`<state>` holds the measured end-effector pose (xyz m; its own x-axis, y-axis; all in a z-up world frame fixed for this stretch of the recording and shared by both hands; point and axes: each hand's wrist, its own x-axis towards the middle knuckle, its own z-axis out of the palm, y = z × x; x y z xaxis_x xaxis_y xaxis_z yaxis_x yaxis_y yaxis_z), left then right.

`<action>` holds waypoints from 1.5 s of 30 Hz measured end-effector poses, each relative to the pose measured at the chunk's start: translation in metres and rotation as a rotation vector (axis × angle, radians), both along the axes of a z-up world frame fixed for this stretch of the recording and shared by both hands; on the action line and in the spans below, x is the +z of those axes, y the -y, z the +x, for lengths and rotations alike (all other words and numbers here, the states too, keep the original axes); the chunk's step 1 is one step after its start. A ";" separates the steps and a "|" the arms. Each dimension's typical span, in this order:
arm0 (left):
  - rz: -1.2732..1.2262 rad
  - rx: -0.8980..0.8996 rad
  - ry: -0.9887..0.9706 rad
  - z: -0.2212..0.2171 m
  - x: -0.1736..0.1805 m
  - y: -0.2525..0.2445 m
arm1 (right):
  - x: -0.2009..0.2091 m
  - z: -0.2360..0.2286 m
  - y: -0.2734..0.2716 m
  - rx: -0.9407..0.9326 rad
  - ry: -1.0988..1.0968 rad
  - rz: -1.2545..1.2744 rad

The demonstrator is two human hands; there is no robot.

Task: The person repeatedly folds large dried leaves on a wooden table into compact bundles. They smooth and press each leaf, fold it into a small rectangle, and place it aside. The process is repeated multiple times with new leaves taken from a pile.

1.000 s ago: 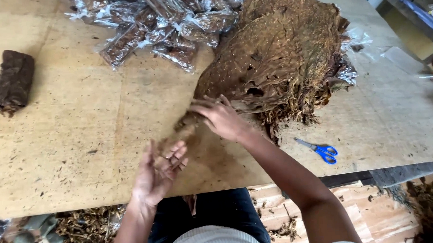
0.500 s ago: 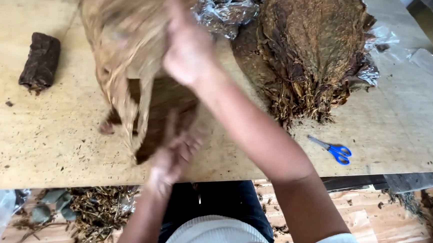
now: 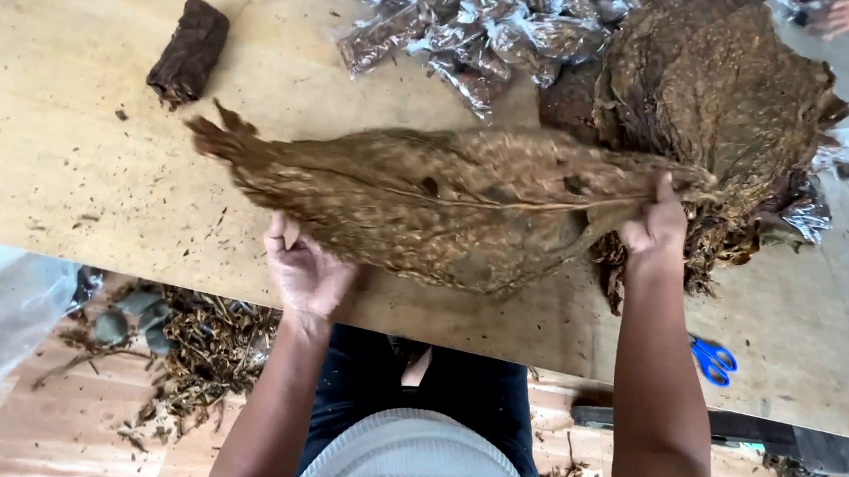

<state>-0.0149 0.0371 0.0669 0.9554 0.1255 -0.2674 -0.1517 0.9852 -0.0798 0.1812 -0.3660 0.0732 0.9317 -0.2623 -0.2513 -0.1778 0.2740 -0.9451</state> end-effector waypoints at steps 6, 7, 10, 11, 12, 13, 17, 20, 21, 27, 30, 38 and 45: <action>0.429 -0.031 -0.324 0.026 -0.022 0.027 | 0.013 -0.019 -0.004 -0.245 0.066 0.021; 0.419 0.016 -0.479 0.029 -0.021 0.035 | 0.025 -0.026 -0.019 -0.320 0.151 0.013; 0.502 -0.048 -0.570 0.019 0.010 0.050 | 0.026 -0.009 -0.048 -0.273 0.315 -0.068; 0.503 -0.041 -0.578 0.022 -0.005 0.056 | 0.049 -0.027 -0.086 -0.265 0.309 -0.063; 0.503 -0.038 -0.587 0.023 -0.019 0.060 | 0.073 -0.046 -0.123 -0.215 0.310 -0.156; 0.503 -0.034 -0.596 0.024 -0.033 0.065 | 0.098 -0.066 -0.161 -0.164 0.313 -0.249; 0.578 -0.051 -0.648 0.013 -0.054 0.062 | 0.084 -0.084 -0.244 0.116 0.534 -0.537; 0.934 -0.158 -0.406 0.008 -0.092 0.040 | 0.039 -0.092 -0.298 0.344 0.563 -0.707; 0.908 -0.096 -0.393 -0.004 -0.048 0.040 | 0.023 -0.096 -0.315 0.510 0.585 -0.836; 0.747 0.217 -0.294 -0.022 0.005 0.006 | -0.024 -0.114 -0.347 1.023 0.463 -1.184; 0.785 0.325 -0.345 -0.007 -0.031 -0.006 | -0.024 -0.110 -0.346 1.147 0.434 -1.197; 0.660 0.506 -0.541 0.033 -0.048 -0.015 | -0.024 -0.107 -0.329 1.179 0.448 -0.960; 0.557 0.504 -0.603 0.049 -0.119 -0.031 | 0.016 -0.109 -0.255 0.927 0.748 -1.368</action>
<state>0.0337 0.0681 -0.0516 0.4760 0.7411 -0.4735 -0.4305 0.6658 0.6094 0.0720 -0.1110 0.0897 0.6828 0.7111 0.1675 0.7175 -0.6095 -0.3374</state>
